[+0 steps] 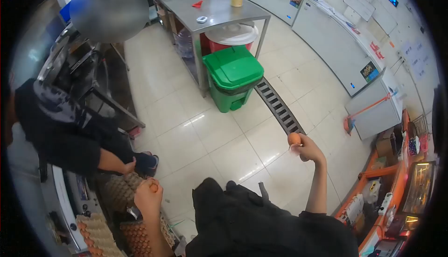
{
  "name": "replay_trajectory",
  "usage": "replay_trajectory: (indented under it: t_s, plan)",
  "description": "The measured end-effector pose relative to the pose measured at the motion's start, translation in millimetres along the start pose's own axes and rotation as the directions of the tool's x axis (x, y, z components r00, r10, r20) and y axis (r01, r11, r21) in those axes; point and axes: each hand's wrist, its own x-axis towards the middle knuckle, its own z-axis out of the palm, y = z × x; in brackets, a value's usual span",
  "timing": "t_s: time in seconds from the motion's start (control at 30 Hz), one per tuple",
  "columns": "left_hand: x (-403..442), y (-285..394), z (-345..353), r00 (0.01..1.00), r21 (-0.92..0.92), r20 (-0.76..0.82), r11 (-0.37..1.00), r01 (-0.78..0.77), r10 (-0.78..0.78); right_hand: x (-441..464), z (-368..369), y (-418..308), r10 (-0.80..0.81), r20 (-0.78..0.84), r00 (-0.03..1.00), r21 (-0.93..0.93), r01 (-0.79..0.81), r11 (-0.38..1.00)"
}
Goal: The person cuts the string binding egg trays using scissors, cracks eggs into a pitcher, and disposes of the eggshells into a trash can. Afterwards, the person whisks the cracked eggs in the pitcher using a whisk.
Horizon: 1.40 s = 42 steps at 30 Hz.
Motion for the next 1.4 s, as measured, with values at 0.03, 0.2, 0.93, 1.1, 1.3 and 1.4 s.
replay_trajectory:
  t_s: [0.03,0.2,0.93,1.1,1.3,1.4]
  plan:
    - [9.5,15.5,6.7,1.000,-0.034,0.006,0.999,0.012,-0.011,13.8,-12.3,13.5,-0.034,0.005,0.999,0.074,0.033,0.997]
    - [68.9,63.3,42.2,1.000,0.053,0.009,0.999,0.005,-0.006,103.6,-50.4,67.9,-0.006,-0.026,1.000,0.142,0.010,0.990]
    - [303.3,249.5,135.5,0.997,0.012,0.044,0.998,-0.056,0.056,384.9,-123.1,-6.9,-0.105,0.245,0.964,0.526,-0.041,0.850]
    - [292.7,252.1,152.5,0.993,-0.022,0.088,0.997,0.077,-0.074,432.5,-125.7,-53.7,-0.106,0.112,0.988,0.637,0.010,0.771]
    - [309.1,284.5,174.0,0.966,0.007,0.248,0.997,0.073,-0.072,442.0,-116.5,-3.4,-0.024,0.021,0.999,0.742,0.000,0.670]
    - [321.6,299.8,194.4,0.959,-0.064,0.247,0.990,-0.125,0.137,447.0,-99.1,11.3,0.103,-0.019,0.995,0.712,-0.058,0.700]
